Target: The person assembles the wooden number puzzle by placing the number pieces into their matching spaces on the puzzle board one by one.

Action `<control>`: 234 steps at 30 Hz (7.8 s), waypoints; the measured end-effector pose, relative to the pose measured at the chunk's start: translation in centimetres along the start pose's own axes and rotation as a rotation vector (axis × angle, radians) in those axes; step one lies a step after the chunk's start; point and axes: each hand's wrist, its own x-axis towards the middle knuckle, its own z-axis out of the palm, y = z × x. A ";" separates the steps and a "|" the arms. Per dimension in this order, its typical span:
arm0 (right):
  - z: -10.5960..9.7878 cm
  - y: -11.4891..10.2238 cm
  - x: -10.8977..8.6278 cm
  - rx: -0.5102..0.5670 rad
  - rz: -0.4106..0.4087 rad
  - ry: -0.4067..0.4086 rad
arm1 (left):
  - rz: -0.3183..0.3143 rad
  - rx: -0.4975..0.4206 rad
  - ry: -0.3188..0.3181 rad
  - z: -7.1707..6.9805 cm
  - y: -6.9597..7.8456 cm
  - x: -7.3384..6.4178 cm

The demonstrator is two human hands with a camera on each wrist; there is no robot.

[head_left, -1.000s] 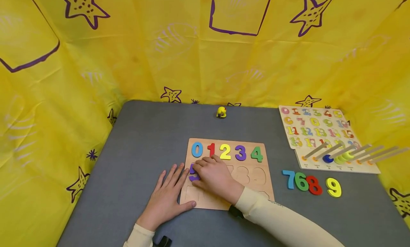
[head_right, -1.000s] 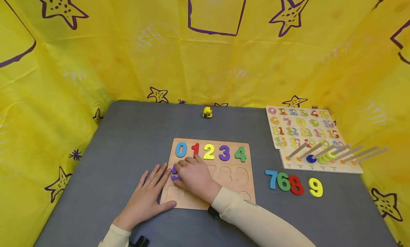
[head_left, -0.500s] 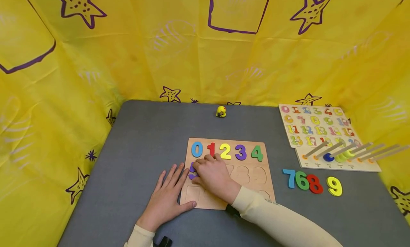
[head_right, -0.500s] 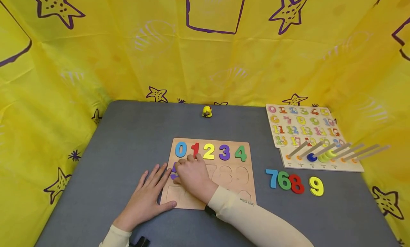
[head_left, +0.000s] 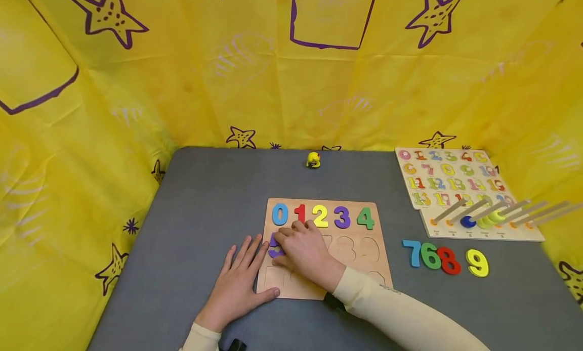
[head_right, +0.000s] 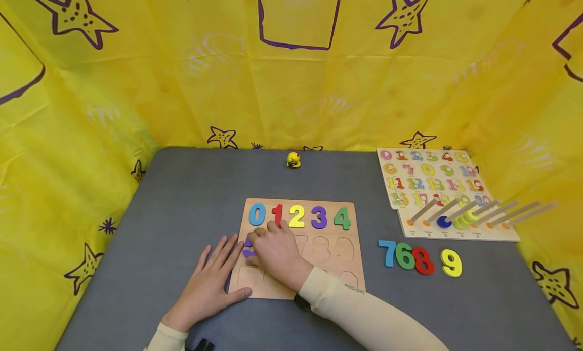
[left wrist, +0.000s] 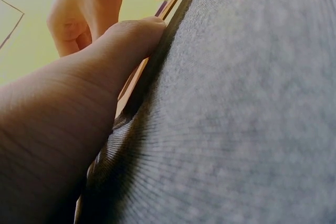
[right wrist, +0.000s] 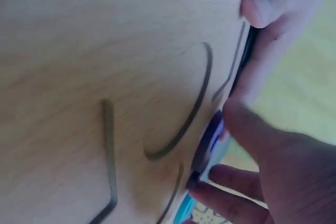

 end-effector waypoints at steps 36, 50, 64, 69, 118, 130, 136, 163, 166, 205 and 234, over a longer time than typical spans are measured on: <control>-0.8 22.2 -26.1 0.280 0.236 0.102 | -0.028 -0.001 -0.063 -0.3 0.1 0.3; 0.0 22.3 -26.0 0.208 0.222 0.116 | -0.025 0.002 -0.052 -0.1 0.1 0.0; -0.2 22.1 -25.3 0.137 0.221 0.133 | -0.017 -0.009 -0.027 -0.1 0.4 -0.1; -0.2 22.2 -25.2 0.139 0.191 0.191 | -0.021 -0.012 -0.037 -0.1 0.1 -0.2; -0.9 5.5 -6.1 0.172 -0.045 0.008 | -0.020 -0.019 -0.050 -0.4 -0.1 0.2; -0.3 4.0 -4.3 0.106 -0.011 0.023 | -0.017 -0.021 -0.047 -0.4 -0.1 0.1; -0.2 3.8 -4.0 0.090 0.003 0.021 | -0.018 -0.014 -0.049 -0.4 -0.1 0.2; -0.2 4.8 -5.7 0.242 0.058 0.065 | -0.015 -0.012 -0.053 -0.4 0.1 0.2; -0.6 6.7 -7.7 0.310 0.059 0.098 | -0.012 -0.017 -0.041 -0.2 0.1 0.2; 0.0 19.7 -21.9 0.214 0.161 0.086 | -0.013 -0.034 -0.021 -0.2 0.1 0.3; -0.6 13.8 -14.0 0.244 -0.043 0.137 | -0.002 -0.023 0.000 0.1 -0.1 0.2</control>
